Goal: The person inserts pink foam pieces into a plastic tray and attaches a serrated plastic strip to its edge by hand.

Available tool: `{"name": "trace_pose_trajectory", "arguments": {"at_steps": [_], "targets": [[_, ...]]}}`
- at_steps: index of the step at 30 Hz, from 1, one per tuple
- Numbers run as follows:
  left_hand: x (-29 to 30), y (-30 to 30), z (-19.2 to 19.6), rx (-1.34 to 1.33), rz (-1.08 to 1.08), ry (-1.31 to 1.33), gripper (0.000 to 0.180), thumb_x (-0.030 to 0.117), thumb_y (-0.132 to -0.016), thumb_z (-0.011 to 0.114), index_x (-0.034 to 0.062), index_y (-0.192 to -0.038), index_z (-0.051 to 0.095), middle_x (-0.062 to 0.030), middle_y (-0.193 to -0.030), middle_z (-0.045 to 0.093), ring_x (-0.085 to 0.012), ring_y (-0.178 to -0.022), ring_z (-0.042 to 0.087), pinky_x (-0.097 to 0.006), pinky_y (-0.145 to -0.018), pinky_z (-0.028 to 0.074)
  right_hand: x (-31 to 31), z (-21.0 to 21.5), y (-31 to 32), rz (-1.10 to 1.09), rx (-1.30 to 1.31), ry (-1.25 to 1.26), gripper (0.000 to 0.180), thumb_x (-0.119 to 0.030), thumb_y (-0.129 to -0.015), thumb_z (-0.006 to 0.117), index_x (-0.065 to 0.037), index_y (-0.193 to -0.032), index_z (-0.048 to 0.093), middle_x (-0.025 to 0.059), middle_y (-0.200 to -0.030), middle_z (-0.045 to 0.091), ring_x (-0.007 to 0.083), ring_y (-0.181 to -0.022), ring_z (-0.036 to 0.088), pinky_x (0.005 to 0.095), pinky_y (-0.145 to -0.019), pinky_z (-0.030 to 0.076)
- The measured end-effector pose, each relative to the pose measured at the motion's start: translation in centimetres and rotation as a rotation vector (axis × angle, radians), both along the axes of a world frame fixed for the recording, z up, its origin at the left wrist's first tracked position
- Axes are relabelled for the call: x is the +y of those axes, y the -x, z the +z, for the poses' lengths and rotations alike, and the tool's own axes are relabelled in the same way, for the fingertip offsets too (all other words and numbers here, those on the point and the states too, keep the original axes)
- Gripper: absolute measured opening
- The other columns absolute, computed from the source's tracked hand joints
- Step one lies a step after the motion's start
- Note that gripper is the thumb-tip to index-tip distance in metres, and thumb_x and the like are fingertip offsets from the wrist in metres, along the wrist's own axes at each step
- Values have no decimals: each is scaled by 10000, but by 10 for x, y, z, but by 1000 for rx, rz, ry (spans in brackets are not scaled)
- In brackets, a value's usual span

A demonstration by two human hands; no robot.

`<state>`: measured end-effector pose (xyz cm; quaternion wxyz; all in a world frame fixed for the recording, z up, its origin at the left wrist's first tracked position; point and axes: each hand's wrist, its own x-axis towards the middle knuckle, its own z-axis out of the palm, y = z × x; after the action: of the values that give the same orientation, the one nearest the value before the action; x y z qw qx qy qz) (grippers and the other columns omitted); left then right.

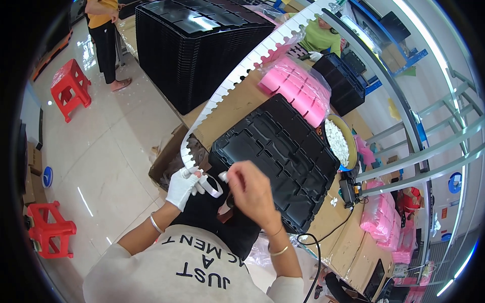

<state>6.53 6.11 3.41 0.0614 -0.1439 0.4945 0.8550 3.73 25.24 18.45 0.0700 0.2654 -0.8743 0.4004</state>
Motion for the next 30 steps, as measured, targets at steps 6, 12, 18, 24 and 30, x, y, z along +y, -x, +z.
{"name": "trace_pose_trajectory", "arguments": {"at_steps": [6, 12, 18, 24, 30], "targets": [[-13, 4, -84, -20, 92, 482, 55, 32, -921, 656, -19, -921, 677, -63, -755, 682, -109, -607, 637, -278, -527, 473, 13, 5, 60, -17, -138, -126, 107, -97, -923, 684, 5, -941, 656, 113, -757, 637, 208, -643, 614, 326, -622, 501], [-25, 6, -94, -76, 82, 588, 131, 87, -909, 718, -13, -852, 655, -57, -723, 674, -81, -582, 572, -272, -540, 463, 13, -19, 86, -57, -55, -234, 94, -92, -898, 673, -2, -894, 646, 138, -780, 658, 279, -676, 650, 378, -652, 520], [-35, 16, -82, -142, 132, 379, 100, 43, -923, 694, 3, -846, 644, -49, -756, 689, -65, -594, 564, -263, -531, 441, 12, -25, 94, -49, -70, -285, 78, -74, -871, 672, -8, -896, 639, 148, -792, 658, 319, -708, 662, 410, -672, 532], [-30, 12, -82, -103, 128, 286, 46, -11, -880, 643, -10, -900, 684, -45, -763, 678, -89, -587, 589, -247, -559, 467, 7, -26, 93, 28, 114, -336, 57, -37, -857, 664, 0, -871, 624, 144, -781, 626, 323, -708, 639, 406, -644, 522], [-22, 2, -55, 7, 50, 200, 41, 9, -908, 650, -13, -940, 662, -72, -841, 698, -101, -598, 607, -238, -558, 479, 6, -28, 81, 21, 81, -308, 60, -46, -870, 641, -11, -885, 596, 167, -826, 623, 390, -777, 639, 463, -681, 517]]}}
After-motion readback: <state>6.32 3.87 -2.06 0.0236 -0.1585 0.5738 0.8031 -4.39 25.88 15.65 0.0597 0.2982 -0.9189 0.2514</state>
